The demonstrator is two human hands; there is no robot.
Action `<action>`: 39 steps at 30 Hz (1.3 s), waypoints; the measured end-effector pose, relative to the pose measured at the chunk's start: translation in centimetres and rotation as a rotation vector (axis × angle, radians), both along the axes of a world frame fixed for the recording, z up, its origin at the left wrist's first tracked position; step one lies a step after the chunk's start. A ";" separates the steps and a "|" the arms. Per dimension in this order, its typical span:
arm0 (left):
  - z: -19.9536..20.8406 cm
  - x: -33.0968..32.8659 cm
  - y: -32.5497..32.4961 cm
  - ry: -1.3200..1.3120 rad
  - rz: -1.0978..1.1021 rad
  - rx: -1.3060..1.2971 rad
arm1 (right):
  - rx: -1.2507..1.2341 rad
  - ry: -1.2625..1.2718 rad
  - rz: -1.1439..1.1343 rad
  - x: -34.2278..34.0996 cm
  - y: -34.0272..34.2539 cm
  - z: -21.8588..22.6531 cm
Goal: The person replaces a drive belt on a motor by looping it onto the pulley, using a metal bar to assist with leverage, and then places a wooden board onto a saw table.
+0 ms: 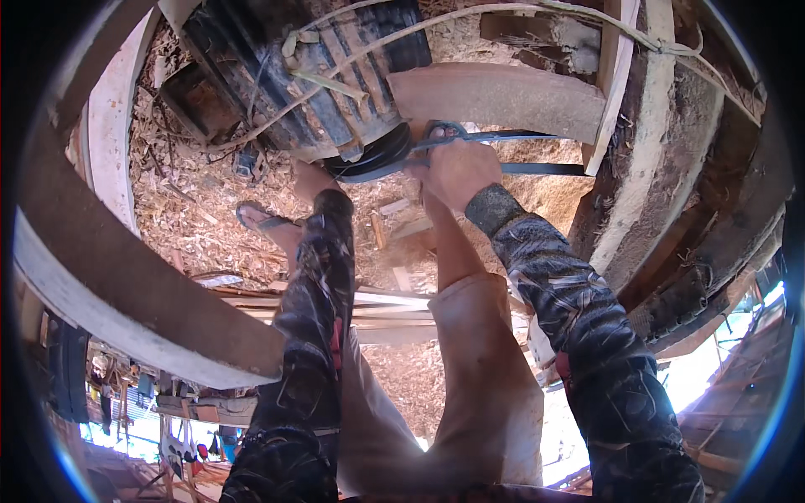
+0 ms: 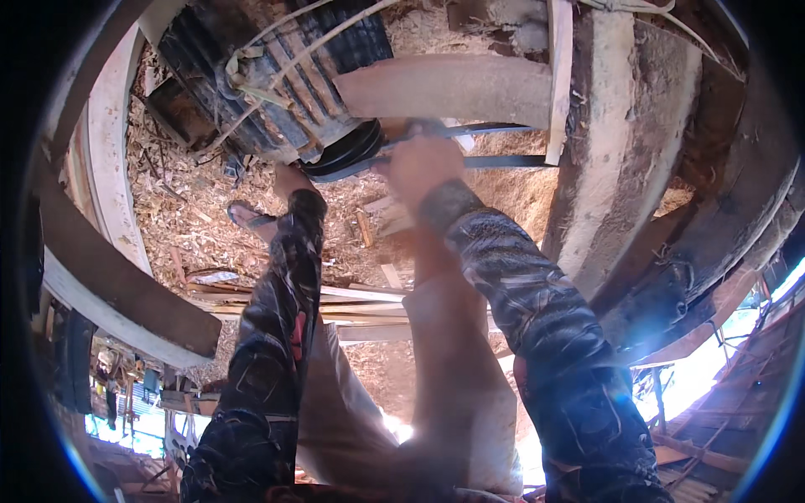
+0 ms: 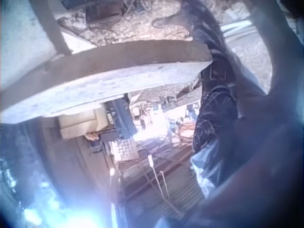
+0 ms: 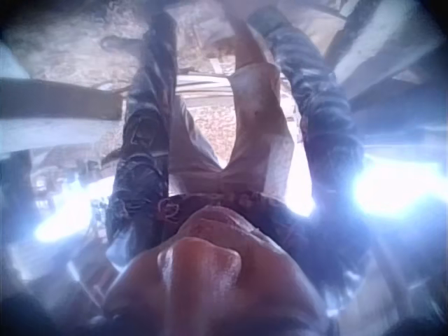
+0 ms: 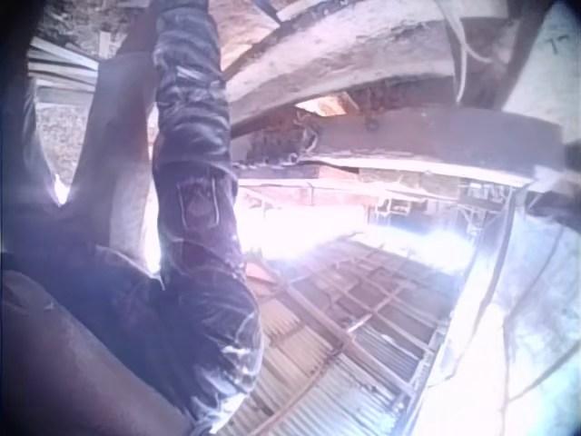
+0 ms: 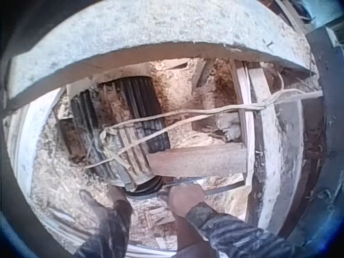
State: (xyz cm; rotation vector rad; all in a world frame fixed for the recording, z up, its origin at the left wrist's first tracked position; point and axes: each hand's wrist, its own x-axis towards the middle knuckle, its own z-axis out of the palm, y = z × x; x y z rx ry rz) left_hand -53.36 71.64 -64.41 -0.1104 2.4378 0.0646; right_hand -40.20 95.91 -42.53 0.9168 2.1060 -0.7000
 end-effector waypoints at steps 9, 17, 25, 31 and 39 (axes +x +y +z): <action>11.1 7.4 13.0 0.391 0.699 0.380 | 0.014 0.042 0.011 1.0 0.1 -0.7; 8.7 6.6 11.5 0.233 0.845 0.748 | -0.073 -0.004 0.006 -0.4 -0.8 -0.1; 8.3 5.5 10.4 0.247 0.979 0.789 | -0.033 0.041 -0.166 0.9 2.5 2.1; 9.3 6.6 12.5 0.164 1.058 0.869 | -0.028 0.005 -0.036 5.7 5.6 2.8; 8.4 4.9 10.3 0.089 0.930 0.807 | 0.141 0.080 0.036 3.8 2.8 3.8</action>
